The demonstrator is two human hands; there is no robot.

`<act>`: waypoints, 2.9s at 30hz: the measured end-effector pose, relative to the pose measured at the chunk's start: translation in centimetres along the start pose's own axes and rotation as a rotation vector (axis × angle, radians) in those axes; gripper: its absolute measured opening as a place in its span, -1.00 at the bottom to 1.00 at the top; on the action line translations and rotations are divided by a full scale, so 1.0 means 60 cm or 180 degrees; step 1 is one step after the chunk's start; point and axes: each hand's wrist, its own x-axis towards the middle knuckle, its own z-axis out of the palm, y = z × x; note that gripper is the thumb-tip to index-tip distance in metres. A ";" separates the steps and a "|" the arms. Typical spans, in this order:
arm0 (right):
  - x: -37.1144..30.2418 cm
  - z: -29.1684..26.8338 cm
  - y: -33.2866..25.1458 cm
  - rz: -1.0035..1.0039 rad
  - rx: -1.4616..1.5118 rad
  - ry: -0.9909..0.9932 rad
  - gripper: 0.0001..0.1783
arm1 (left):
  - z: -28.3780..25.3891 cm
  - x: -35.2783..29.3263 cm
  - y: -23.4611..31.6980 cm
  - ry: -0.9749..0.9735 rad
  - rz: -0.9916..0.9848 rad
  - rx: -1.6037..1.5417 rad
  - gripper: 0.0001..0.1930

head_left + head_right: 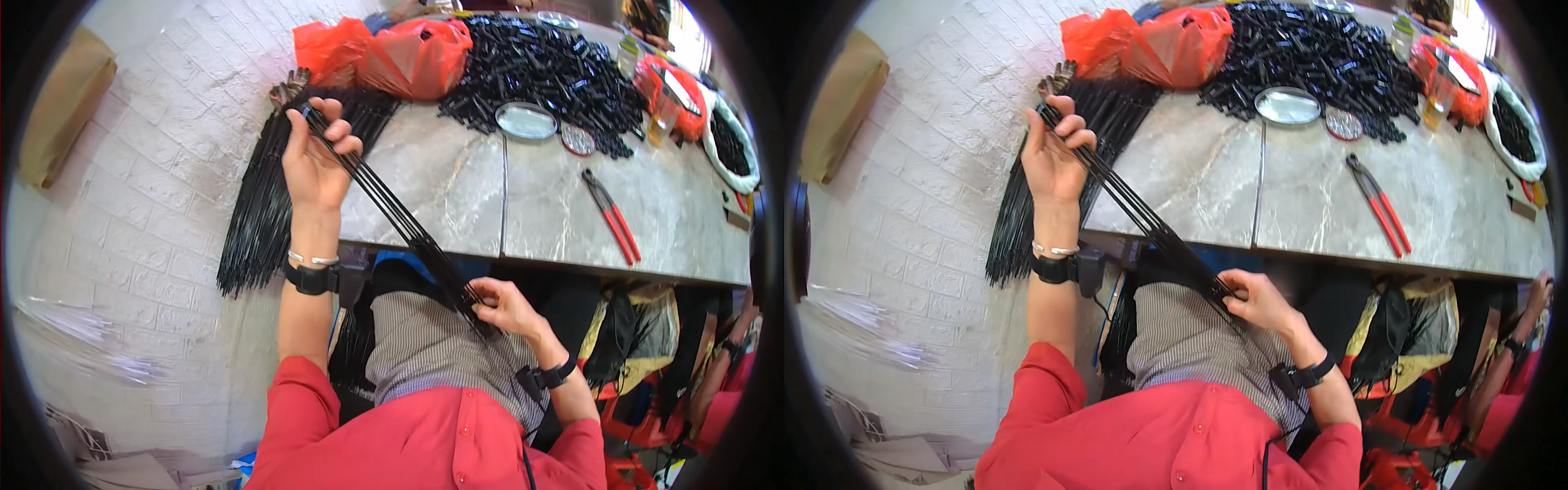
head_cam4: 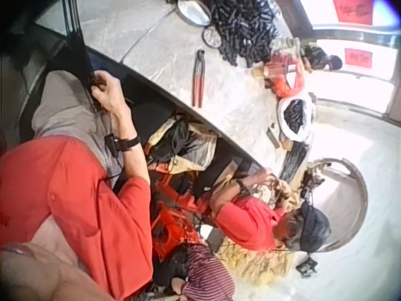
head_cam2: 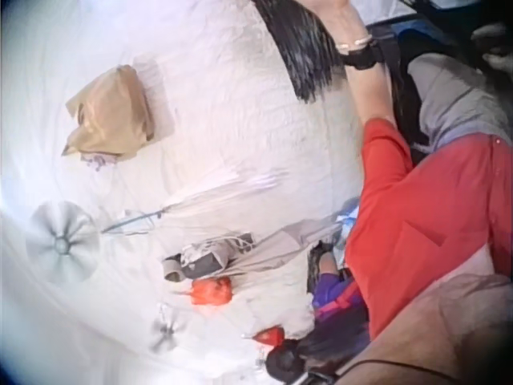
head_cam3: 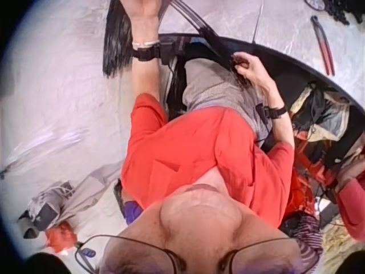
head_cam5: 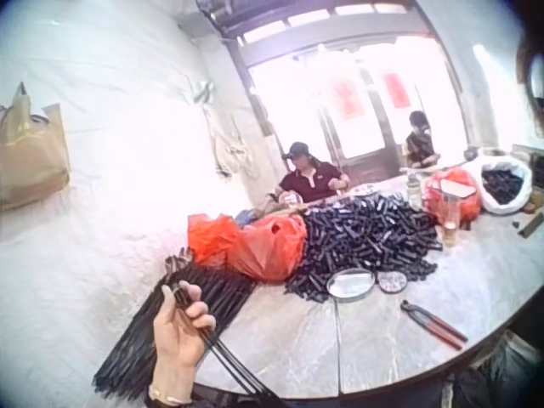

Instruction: The person inserts black rods into a hub, secures them using pliers, and organizes the assembled rods on a table.

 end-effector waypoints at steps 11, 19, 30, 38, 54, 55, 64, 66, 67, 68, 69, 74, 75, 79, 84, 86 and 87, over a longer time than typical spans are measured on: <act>0.015 0.007 0.043 0.0259 -0.0076 0.0316 -0.61 | 0.009 -0.014 -0.041 0.0054 0.0135 0.0533 -0.60; 0.015 0.013 0.063 0.0350 -0.0110 0.0373 -0.60 | -0.004 -0.029 -0.045 -0.0082 -0.0004 0.0551 -0.54; 0.018 0.046 0.048 0.0107 -0.1004 0.0934 -0.69 | -0.035 -0.021 -0.040 0.0002 0.0110 0.0235 -0.55; 0.076 0.085 -0.013 -0.1147 -0.1749 0.1766 -0.68 | -0.037 -0.024 -0.055 -0.0153 0.0165 0.0392 -0.55; 0.084 0.062 -0.206 -0.1964 -0.2182 0.1980 -0.71 | 0.031 -0.074 -0.129 -0.0185 -0.0149 0.0782 -0.47; 0.077 0.058 -0.240 -0.2198 -0.2229 0.1919 -0.69 | 0.039 -0.076 -0.131 -0.0230 -0.0146 0.0748 -0.49; 0.045 0.050 -0.365 -0.2537 -0.3685 0.2085 -0.54 | 0.098 -0.091 -0.190 0.0125 0.0074 0.0828 -0.61; 0.030 0.054 -0.380 -0.2527 -0.3910 0.2098 -0.54 | 0.107 -0.094 -0.199 0.0194 0.0039 0.0854 -0.61; 0.024 0.054 -0.384 -0.2515 -0.4127 0.2096 -0.53 | 0.112 -0.096 -0.204 0.0182 0.0026 0.0851 -0.61; 0.021 0.052 -0.382 -0.2508 -0.4129 0.2112 -0.53 | 0.117 -0.098 -0.208 0.0105 0.0069 0.0839 -0.63; 0.018 0.049 -0.379 -0.2495 -0.4229 0.2129 -0.54 | 0.124 -0.099 -0.211 0.0024 0.0111 0.0828 -0.64; -0.003 0.036 -0.373 -0.2484 -0.4346 0.2057 -0.60 | 0.136 -0.113 -0.220 0.0024 0.0010 0.0944 -0.66; -0.011 0.038 -0.375 -0.2354 -0.4394 0.2029 -0.64 | 0.135 -0.117 -0.224 -0.0132 0.0080 0.0991 -0.67; -0.036 0.041 -0.381 -0.1917 -0.4261 0.1903 -0.81 | 0.143 -0.134 -0.241 -0.0220 0.0293 0.1370 -0.67; -0.053 -0.008 -0.397 -0.0733 -0.1368 0.0735 -0.83 | 0.146 -0.162 -0.242 -0.0451 0.0809 0.2296 -0.56; -0.052 -0.043 -0.388 0.0125 -0.0168 0.0073 -0.78 | 0.144 -0.147 -0.227 -0.0245 0.0548 0.2430 -0.49; -0.050 -0.070 -0.373 0.0080 -0.0314 0.0323 -0.74 | 0.142 -0.133 -0.209 0.0047 0.0442 0.2487 -0.46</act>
